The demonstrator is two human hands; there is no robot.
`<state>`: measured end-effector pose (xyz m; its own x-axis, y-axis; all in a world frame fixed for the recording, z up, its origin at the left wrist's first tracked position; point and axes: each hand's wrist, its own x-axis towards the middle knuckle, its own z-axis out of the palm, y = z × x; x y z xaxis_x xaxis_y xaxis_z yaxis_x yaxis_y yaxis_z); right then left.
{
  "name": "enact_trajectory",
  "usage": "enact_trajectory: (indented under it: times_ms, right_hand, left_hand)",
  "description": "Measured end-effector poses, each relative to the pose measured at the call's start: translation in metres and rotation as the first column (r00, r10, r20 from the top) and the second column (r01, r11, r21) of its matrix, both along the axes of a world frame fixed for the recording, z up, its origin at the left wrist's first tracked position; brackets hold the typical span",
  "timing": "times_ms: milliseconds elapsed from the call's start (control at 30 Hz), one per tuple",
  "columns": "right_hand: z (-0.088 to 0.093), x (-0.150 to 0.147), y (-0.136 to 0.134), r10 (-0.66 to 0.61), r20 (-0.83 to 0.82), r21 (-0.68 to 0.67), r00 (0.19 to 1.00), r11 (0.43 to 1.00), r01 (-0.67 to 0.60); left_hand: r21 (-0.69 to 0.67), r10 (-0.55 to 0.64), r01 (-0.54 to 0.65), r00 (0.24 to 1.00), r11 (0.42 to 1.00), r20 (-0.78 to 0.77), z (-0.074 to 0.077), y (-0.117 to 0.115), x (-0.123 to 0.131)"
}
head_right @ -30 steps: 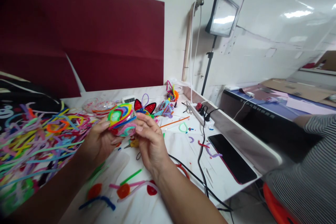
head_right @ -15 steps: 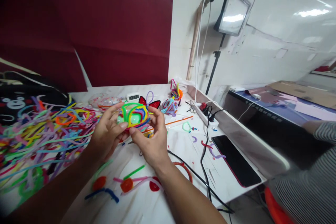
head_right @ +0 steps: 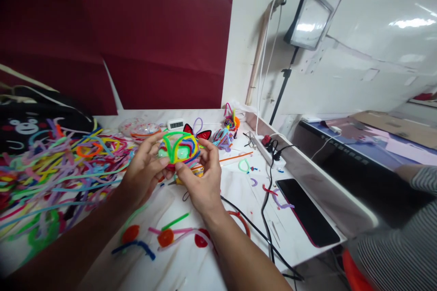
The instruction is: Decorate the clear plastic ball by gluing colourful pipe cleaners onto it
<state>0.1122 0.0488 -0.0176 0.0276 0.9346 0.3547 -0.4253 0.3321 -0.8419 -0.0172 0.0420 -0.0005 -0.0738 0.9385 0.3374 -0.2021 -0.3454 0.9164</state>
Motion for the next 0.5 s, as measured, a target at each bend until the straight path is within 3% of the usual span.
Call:
enact_trajectory:
  times_ms: [500]
  right_hand:
    - [-0.0045,0.0016,0.0014,0.017,0.017,0.028,1.0,0.999,-0.017]
  left_hand:
    - [0.046,-0.051,0.052,0.998,0.998,-0.025,-0.0038,-0.0021,-0.0053]
